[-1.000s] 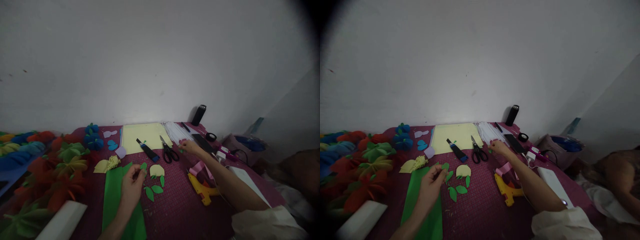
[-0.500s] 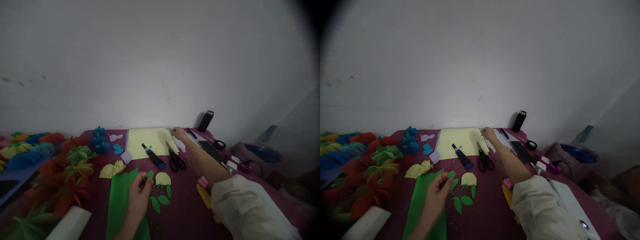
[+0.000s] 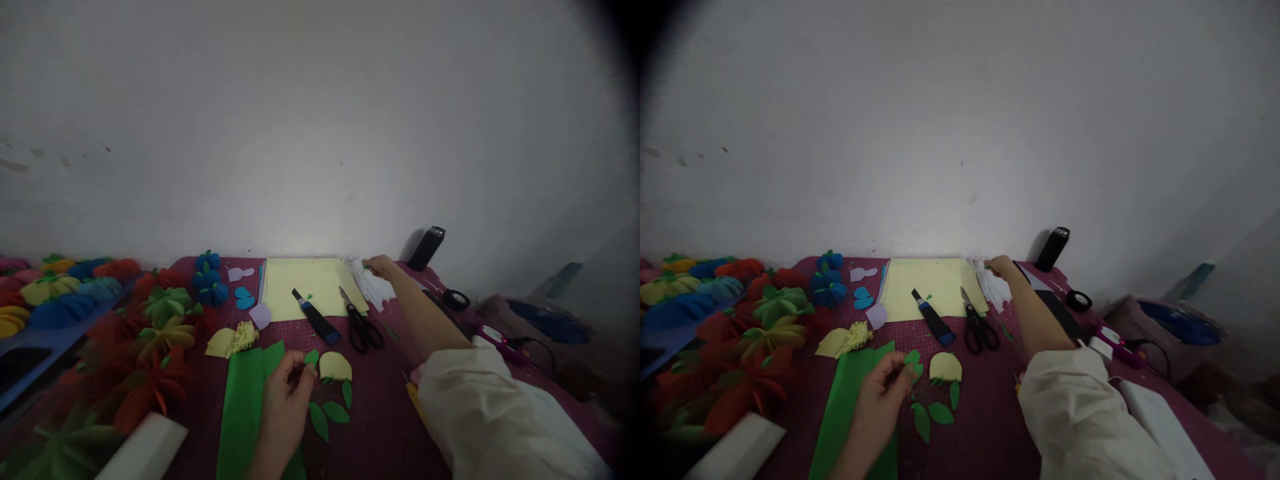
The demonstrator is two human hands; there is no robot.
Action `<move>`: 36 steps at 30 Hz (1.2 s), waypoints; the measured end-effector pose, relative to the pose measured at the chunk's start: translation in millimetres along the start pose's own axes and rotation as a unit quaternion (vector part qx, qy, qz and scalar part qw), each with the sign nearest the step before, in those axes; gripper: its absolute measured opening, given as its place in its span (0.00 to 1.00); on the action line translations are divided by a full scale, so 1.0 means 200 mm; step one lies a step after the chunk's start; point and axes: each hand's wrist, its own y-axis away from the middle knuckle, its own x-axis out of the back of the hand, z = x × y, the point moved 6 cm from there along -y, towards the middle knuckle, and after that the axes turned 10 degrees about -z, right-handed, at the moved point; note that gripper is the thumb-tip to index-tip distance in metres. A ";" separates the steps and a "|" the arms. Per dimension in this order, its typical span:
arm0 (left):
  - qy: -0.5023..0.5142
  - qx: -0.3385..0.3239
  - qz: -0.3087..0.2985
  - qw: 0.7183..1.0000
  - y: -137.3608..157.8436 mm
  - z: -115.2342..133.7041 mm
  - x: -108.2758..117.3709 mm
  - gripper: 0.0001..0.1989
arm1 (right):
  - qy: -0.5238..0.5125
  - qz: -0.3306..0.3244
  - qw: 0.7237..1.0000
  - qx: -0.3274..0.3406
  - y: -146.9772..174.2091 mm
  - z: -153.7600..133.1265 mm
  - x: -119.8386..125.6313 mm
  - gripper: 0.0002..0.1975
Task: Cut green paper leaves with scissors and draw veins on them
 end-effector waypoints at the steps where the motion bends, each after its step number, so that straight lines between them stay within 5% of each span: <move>1: -0.002 -0.002 0.000 1.000 0.00 0.00 0.00 0.15 | -0.009 -0.014 1.000 -0.006 0.01 0.02 0.00 0.14; 9: -0.007 -0.005 -0.004 1.000 0.00 0.00 -0.01 0.17 | 0.022 -0.085 0.994 -0.058 0.14 0.16 -0.04 0.14; 26: -0.002 -0.003 0.006 1.000 -0.01 0.01 0.00 0.20 | 0.116 -0.095 0.988 -0.040 0.13 -0.02 -0.01 0.15; 30: -0.016 -0.006 0.003 1.000 -0.01 0.02 0.00 0.19 | 0.135 -0.141 0.980 -0.027 0.24 0.05 -0.03 0.14; 36: -0.031 -0.012 0.000 0.999 0.00 0.02 0.00 0.17 | 0.147 -0.220 0.964 -0.015 0.52 0.22 -0.25 0.14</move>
